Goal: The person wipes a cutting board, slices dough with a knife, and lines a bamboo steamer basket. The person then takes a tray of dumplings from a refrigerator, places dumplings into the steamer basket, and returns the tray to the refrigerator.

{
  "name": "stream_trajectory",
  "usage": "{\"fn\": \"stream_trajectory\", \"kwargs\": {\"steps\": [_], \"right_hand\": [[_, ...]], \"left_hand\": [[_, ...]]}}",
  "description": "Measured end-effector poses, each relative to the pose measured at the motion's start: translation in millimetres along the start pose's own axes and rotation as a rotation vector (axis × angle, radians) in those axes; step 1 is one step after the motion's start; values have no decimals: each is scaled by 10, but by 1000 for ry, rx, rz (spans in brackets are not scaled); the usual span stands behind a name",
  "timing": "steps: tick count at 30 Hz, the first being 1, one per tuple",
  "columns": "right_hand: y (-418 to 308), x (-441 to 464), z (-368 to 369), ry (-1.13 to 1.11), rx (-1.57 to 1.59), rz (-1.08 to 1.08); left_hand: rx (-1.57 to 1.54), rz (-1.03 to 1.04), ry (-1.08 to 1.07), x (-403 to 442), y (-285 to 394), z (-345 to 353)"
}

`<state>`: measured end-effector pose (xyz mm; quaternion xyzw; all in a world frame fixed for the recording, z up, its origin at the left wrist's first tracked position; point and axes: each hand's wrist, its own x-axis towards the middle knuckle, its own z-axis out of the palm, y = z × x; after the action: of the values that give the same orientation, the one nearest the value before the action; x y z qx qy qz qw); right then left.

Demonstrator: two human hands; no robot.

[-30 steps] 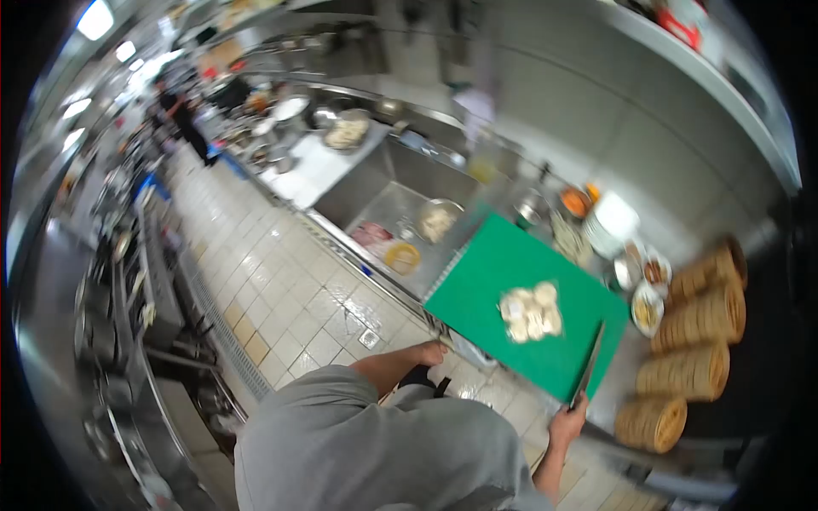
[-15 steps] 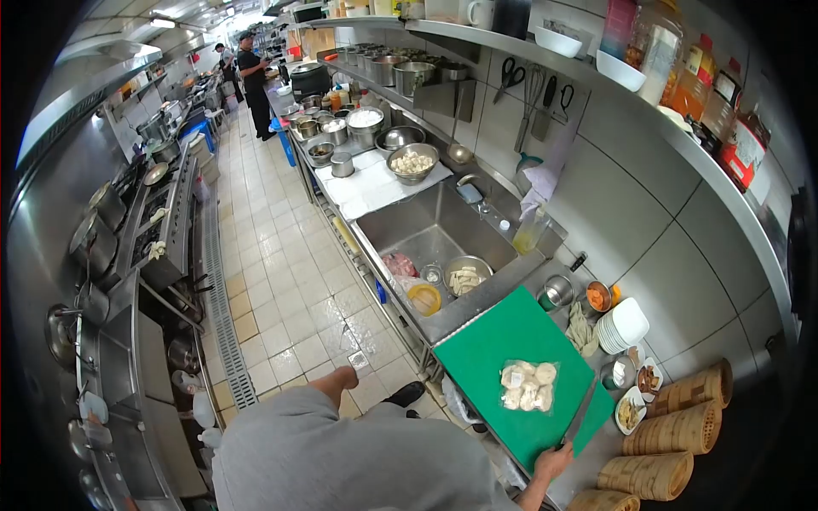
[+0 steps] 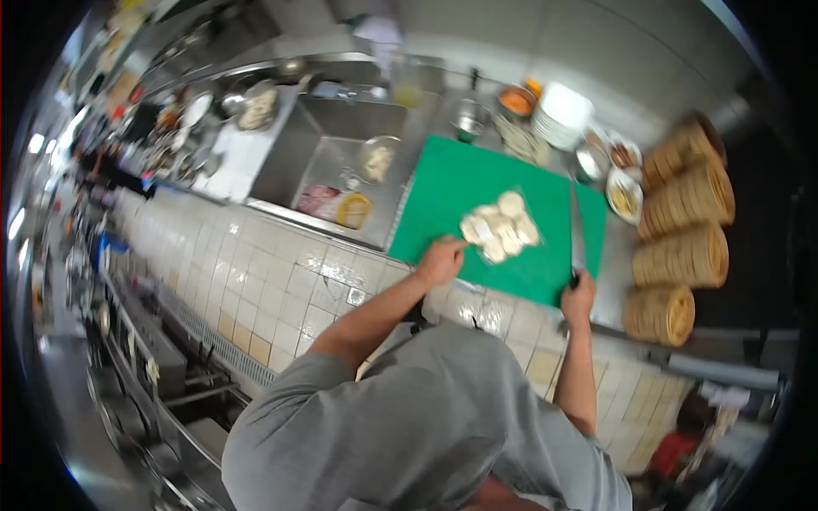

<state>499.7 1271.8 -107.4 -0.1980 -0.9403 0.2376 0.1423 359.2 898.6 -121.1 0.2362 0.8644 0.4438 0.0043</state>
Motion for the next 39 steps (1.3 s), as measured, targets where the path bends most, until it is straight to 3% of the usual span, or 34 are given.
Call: {"fn": "stream_trajectory", "kwargs": {"steps": [2,4,7,8,11,19,21,23,24,26,27,31,33,36,37,39], "right_hand": [[-34,-175,-99,10,-41,64],[-13,-301,-125,16,-55,37],[225,-382,128,95,-30,2],[210,-384,127,63,31,98],[134,-464,58,61,29,80],[-30,-449,44,28,-39,39],[15,-407,64,14,-75,57],[89,-408,133,14,96,64],[84,-458,152,65,60,56],[16,-434,81,69,-34,27],[13,-434,85,78,55,71],[-26,-394,7,16,-123,63],[-69,-405,-83,25,-153,68],[-322,-495,-347,-116,117,399],[-313,-621,-345,-117,118,413],[-229,-936,-335,99,304,323]], "left_hand": [[-25,23,14,209,225,99],[38,-117,3,343,420,70],[17,31,158,555,195,245],[63,-7,133,593,272,227],[250,11,53,705,366,317],[101,-118,-305,703,772,239],[396,-94,-388,670,607,277],[-25,-230,-76,569,416,357],[-162,-262,-19,559,289,353],[262,50,-108,519,217,233],[275,64,-149,520,278,197],[351,110,-251,663,700,189],[410,-24,-250,808,846,185],[311,38,-253,920,531,310],[311,40,-268,871,452,270],[-81,-103,-125,780,368,77]]}}
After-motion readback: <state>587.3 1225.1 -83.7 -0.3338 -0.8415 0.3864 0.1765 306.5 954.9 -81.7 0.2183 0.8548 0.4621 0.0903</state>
